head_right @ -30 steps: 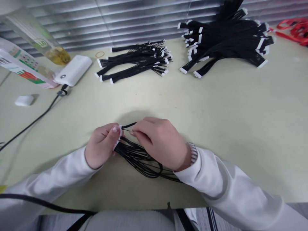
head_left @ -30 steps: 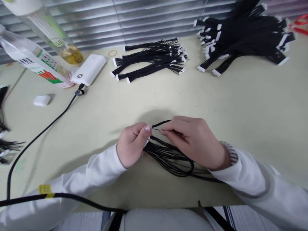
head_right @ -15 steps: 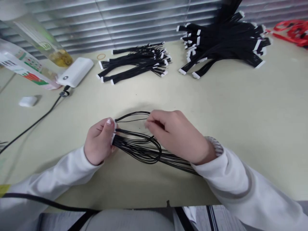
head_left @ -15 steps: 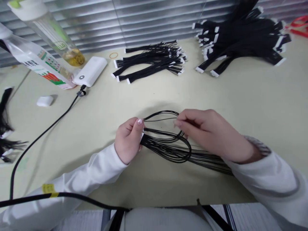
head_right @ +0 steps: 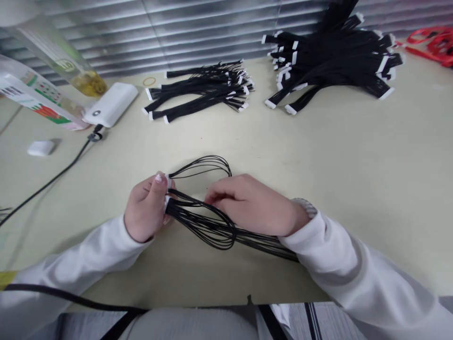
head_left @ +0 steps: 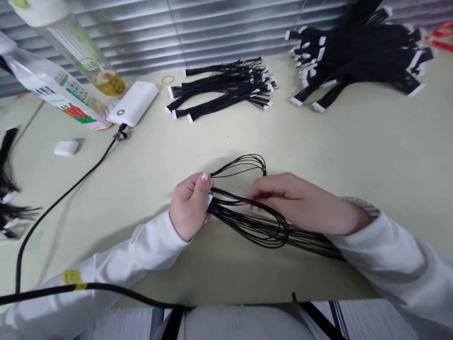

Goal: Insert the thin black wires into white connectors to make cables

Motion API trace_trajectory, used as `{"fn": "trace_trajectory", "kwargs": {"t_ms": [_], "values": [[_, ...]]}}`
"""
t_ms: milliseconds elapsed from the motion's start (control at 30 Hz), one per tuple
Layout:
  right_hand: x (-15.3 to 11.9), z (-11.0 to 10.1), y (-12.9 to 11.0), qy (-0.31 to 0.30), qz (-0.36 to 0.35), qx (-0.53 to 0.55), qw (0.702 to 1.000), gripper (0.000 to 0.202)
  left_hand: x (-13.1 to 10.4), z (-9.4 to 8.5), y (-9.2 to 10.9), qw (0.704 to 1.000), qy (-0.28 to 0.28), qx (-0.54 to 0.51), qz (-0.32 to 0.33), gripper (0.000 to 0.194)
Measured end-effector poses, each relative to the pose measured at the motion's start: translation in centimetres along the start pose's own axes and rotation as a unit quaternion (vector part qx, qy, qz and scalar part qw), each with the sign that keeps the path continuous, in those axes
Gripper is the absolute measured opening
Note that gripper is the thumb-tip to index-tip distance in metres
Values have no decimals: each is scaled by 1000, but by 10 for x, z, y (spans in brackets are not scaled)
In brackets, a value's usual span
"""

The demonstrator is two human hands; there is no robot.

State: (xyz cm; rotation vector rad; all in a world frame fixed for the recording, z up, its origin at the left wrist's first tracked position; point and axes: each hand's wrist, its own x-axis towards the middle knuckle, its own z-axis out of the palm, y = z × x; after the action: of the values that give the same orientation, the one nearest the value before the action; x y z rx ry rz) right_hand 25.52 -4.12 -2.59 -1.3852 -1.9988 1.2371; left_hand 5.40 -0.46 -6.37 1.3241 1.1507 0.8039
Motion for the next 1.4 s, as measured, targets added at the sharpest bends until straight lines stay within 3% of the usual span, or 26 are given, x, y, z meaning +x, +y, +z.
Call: {"fn": "trace_trajectory", "kwargs": {"t_ms": [233, 400, 600, 800, 967, 1400], "values": [[1, 18, -7, 27, -104, -55, 993, 16, 0, 1, 3, 999, 2, 34, 3, 47], [1, 28, -9, 78, -66, -106, 989, 22, -2, 3, 5, 999, 7, 38, 8, 47], [3, 34, -8, 53, -50, -134, 988, 32, -3, 3, 6, 998, -2, 59, 22, 47], [6, 40, -11, 77, -46, -110, 990, 26, -4, 4, 6, 995, -21, 78, 52, 45], [6, 46, -17, 99, -53, -189, 976, 27, -4, 3, 6, 991, -17, 109, 73, 44], [11, 43, -18, 51, -48, -193, 979, 25, -3, 3, 6, 982, -21, 161, 95, 42]]}}
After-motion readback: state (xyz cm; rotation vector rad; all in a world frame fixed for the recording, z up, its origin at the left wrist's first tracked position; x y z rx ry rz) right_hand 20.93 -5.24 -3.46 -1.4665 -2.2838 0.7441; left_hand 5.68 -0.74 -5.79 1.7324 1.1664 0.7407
